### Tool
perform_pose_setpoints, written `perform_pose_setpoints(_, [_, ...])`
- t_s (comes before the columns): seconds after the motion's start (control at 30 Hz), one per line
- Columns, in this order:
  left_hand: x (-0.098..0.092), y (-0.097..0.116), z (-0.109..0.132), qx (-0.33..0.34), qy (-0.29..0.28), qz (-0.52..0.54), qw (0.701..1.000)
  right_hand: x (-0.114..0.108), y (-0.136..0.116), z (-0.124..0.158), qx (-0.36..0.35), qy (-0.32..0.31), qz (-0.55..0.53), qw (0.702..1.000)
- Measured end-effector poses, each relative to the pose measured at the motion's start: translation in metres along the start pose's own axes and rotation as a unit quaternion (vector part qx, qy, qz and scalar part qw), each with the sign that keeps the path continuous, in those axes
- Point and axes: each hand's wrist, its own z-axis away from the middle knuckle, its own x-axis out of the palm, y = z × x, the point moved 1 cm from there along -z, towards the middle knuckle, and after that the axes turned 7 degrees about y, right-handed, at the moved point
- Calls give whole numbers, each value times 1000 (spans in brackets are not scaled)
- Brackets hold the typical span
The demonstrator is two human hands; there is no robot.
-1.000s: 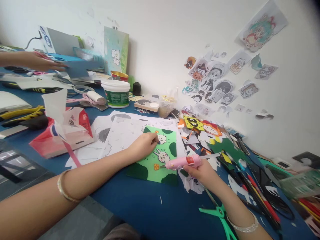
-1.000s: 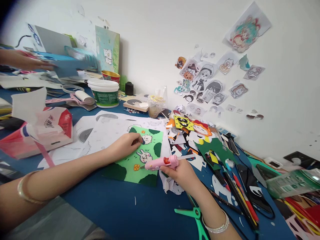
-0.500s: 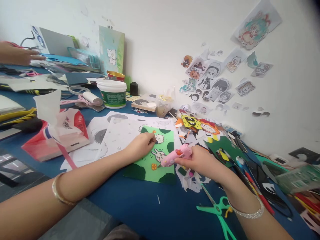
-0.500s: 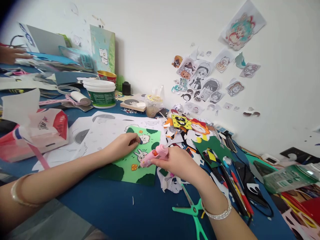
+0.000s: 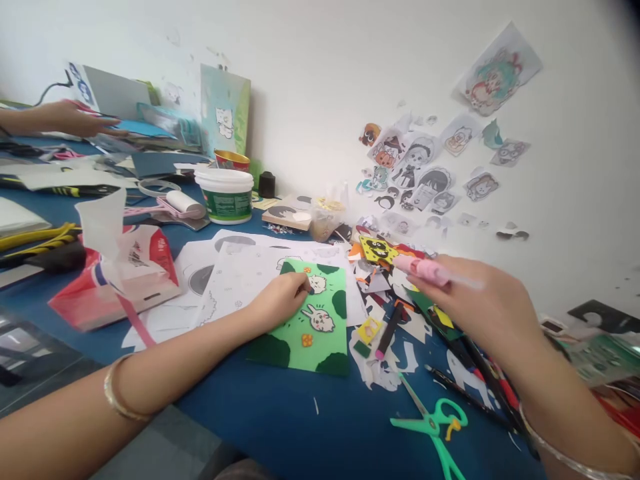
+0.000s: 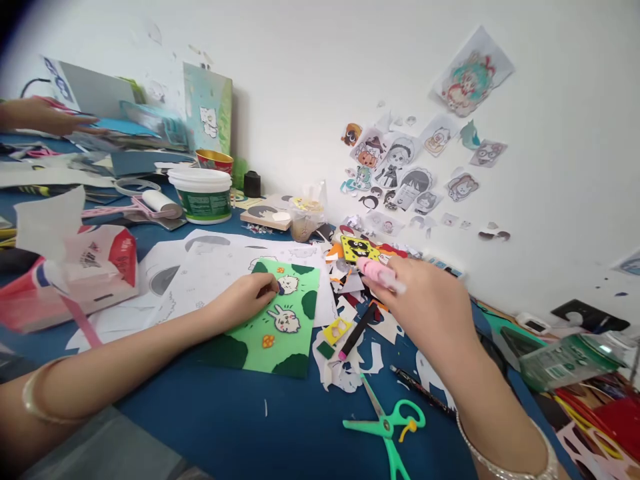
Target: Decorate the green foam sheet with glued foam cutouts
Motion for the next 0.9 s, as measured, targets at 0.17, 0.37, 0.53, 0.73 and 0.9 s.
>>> perform_pose_setpoints(0.17, [-1, 1, 1, -13, 5, 5, 1000, 65, 26, 36, -35, -106, 157, 981])
perform_pose_setpoints(0.37, [-3, 2, 1, -22, 1, 18, 1000, 95, 40, 45, -1, -168, -38, 985])
perform_pose_setpoints(0.53, [-3, 1, 1, -16, 10, 23, 1000, 73, -32, 39, -94, -68, -222, 968])
perform_pose_setpoints(0.73, [-6, 3, 4, -42, 18, 129, 991, 88, -85, 39, -129, -40, -272, 953])
perform_pose_setpoints(0.9, [-3, 8, 8, -100, -53, 317, 941, 80, -83, 28, -52, 16, -381, 923])
